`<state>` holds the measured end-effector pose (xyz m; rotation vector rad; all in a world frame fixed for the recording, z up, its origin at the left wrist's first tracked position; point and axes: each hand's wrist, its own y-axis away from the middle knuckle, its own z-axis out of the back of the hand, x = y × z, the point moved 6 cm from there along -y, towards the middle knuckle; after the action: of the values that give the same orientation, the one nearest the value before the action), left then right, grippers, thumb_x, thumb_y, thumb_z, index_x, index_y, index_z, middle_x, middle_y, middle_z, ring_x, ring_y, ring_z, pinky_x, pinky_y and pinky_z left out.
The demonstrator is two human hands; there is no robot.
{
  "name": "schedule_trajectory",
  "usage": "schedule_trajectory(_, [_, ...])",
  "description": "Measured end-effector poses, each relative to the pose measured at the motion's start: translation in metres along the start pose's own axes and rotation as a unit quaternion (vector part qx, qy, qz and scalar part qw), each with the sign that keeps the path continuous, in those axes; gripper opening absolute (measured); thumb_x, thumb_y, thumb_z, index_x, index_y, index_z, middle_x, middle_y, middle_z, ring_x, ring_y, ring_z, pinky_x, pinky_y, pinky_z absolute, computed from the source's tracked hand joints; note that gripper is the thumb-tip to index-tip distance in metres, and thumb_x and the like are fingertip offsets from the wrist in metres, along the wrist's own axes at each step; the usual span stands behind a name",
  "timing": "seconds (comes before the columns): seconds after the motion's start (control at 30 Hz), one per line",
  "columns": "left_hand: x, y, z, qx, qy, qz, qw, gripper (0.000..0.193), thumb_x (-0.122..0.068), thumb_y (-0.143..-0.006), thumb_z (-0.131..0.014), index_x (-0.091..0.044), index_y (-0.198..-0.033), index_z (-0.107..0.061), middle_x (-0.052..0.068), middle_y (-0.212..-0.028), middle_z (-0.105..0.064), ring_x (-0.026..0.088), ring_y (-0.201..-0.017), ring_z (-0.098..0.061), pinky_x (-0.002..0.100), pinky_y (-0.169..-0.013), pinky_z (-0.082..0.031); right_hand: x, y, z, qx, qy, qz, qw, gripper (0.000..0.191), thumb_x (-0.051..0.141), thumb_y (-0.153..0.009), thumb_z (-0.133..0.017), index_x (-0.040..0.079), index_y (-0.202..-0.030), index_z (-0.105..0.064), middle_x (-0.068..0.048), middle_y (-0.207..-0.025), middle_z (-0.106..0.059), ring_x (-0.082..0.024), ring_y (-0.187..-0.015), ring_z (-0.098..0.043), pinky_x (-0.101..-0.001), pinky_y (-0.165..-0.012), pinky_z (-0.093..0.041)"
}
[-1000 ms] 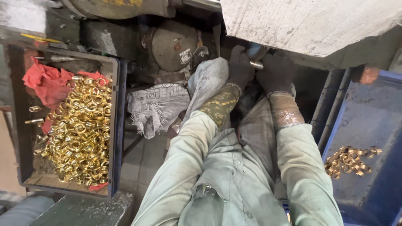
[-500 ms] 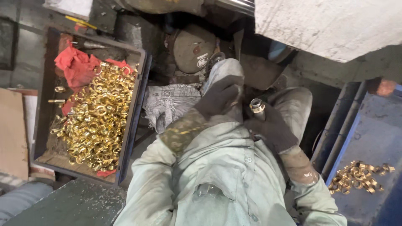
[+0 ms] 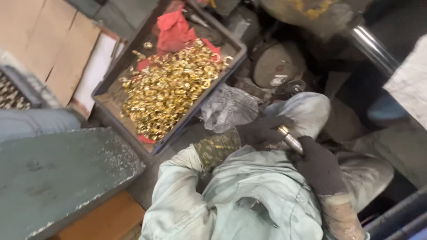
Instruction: The person repeatedly picks small brass-colored metal parts from a bin, holds them against a rotating grinding wheel to polish or deburr them, and then places them into a blue bin. The cycle of picking, polishing, and placing is repeated continuously.
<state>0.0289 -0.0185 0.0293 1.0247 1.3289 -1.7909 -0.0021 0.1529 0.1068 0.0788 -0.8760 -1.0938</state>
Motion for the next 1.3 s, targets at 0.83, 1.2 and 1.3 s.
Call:
schedule_trajectory(0.83, [0.072, 0.024, 0.118, 0.056, -0.437, 0.462, 0.769, 0.067, -0.048, -0.085, -0.067, -0.014, -0.143, -0.061, 0.028, -0.121, -0.069, 0.047, -0.114, -0.064, 0.056, -0.097, -0.05, -0.242, 0.169, 0.026, -0.316, -0.328, -0.272, 0.848, 0.063, 0.019, -0.076, -0.081, 0.006, -0.134, -0.061, -0.012, -0.1, -0.071, -0.02, -0.083, -0.066, -0.0374, -0.07, -0.054])
schedule_trajectory(1.2, [0.082, -0.028, 0.006, 0.122, -0.442, 0.323, 0.828, 0.054, -0.026, -0.09, -0.066, -0.001, -0.138, -0.063, 0.032, -0.128, -0.062, 0.049, -0.12, -0.058, 0.053, -0.102, -0.047, -0.461, 0.379, -0.038, -0.561, -0.298, -0.49, 0.597, 0.036, 0.013, -0.081, -0.077, 0.0, -0.113, -0.067, -0.015, -0.093, -0.071, -0.026, -0.074, -0.069, -0.0421, -0.063, -0.056])
schedule_trajectory(1.3, [0.073, -0.036, -0.004, 0.094, -0.426, 0.307, 0.846, 0.05, -0.025, -0.092, -0.066, -0.003, -0.137, -0.065, 0.029, -0.129, -0.064, 0.045, -0.117, -0.063, 0.049, -0.1, -0.05, -0.477, 0.365, -0.072, -0.405, -0.11, -0.534, 0.734, 0.037, 0.032, -0.088, -0.081, 0.004, -0.111, -0.072, -0.022, -0.099, -0.074, -0.04, -0.088, -0.07, -0.0505, -0.078, -0.055])
